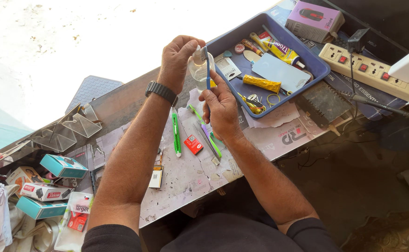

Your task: The person uses tweezers to adjust components on a small electronic device, then uses a toothbrush and a utility knife to clean and scrape the device's surface. The person handles the device and tools throughout the clip.

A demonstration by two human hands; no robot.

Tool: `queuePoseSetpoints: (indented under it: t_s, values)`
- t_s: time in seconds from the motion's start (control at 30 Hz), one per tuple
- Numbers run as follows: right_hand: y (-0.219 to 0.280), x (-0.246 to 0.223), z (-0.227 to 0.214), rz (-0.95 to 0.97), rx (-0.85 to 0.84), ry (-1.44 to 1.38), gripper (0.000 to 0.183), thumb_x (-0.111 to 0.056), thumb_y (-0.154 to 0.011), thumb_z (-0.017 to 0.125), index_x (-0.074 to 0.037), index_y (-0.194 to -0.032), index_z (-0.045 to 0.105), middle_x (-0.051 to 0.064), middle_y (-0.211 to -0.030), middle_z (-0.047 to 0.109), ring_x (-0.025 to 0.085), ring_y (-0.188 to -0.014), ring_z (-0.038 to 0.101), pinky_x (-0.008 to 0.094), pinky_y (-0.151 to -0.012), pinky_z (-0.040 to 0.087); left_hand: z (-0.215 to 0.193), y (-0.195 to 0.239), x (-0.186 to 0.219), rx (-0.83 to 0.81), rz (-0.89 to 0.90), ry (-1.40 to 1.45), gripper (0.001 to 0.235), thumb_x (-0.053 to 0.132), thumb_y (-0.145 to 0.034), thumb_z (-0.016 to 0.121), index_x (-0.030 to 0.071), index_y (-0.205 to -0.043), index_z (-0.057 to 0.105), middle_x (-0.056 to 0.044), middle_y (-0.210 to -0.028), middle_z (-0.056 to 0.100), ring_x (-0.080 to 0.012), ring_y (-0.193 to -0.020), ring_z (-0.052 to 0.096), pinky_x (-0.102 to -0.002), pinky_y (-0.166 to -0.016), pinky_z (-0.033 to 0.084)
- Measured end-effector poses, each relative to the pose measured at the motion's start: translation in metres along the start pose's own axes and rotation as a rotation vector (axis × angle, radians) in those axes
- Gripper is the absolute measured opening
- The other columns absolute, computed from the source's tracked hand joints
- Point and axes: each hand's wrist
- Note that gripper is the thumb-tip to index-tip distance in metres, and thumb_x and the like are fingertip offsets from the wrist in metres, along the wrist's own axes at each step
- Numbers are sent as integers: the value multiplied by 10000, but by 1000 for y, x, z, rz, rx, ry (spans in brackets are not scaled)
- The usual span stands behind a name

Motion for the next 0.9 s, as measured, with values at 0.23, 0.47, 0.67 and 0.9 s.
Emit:
queuePoseSetpoints:
  t_s: [0.23, 0.47, 0.67, 0.9]
  values:
    - [-3, 7, -2, -15, 6, -6, 560, -46, -1037, 546, -77, -1579, 408, 40, -862, 600, 15, -511, 463, 197, -383, 396, 0, -1, -3, 27, 26, -3, 246, 266, -913, 731, 65, -1055, 722, -108, -1024, 776, -191, -1007, 726, -439, -1001, 572]
    - [-13, 9, -7, 9, 30, 20, 567, -26, -1017, 559, -62, -1571, 448, 43, -837, 596, 33, -501, 447, 205, -380, 378, 4, -9, -6, 88, 92, -15, 269, 171, -900, 688, 1, -1108, 674, -141, -1190, 745, -220, -1094, 705, -403, -1008, 566]
    - [5, -21, -16, 97, -72, -165, 578, -6, -998, 564, -74, -1557, 435, 73, -859, 634, 82, -526, 504, 256, -424, 439, -2, 28, 17, 197, 132, -64, 341, 224, -960, 728, 1, -1198, 629, -126, -1193, 677, -202, -1070, 649, -352, -964, 546]
    - [112, -23, -42, 146, -336, 113, 537, -3, -1083, 536, -76, -1606, 438, 96, -1098, 658, 107, -687, 541, 274, -603, 488, -84, 207, 20, 151, -15, -648, 345, 270, -927, 787, 25, -1128, 649, -98, -1069, 731, -195, -891, 724, -348, -792, 573]
Point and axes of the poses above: each hand's wrist, its own y-axis away from the middle knuckle, its own z-axis out of the palm, x = y × z
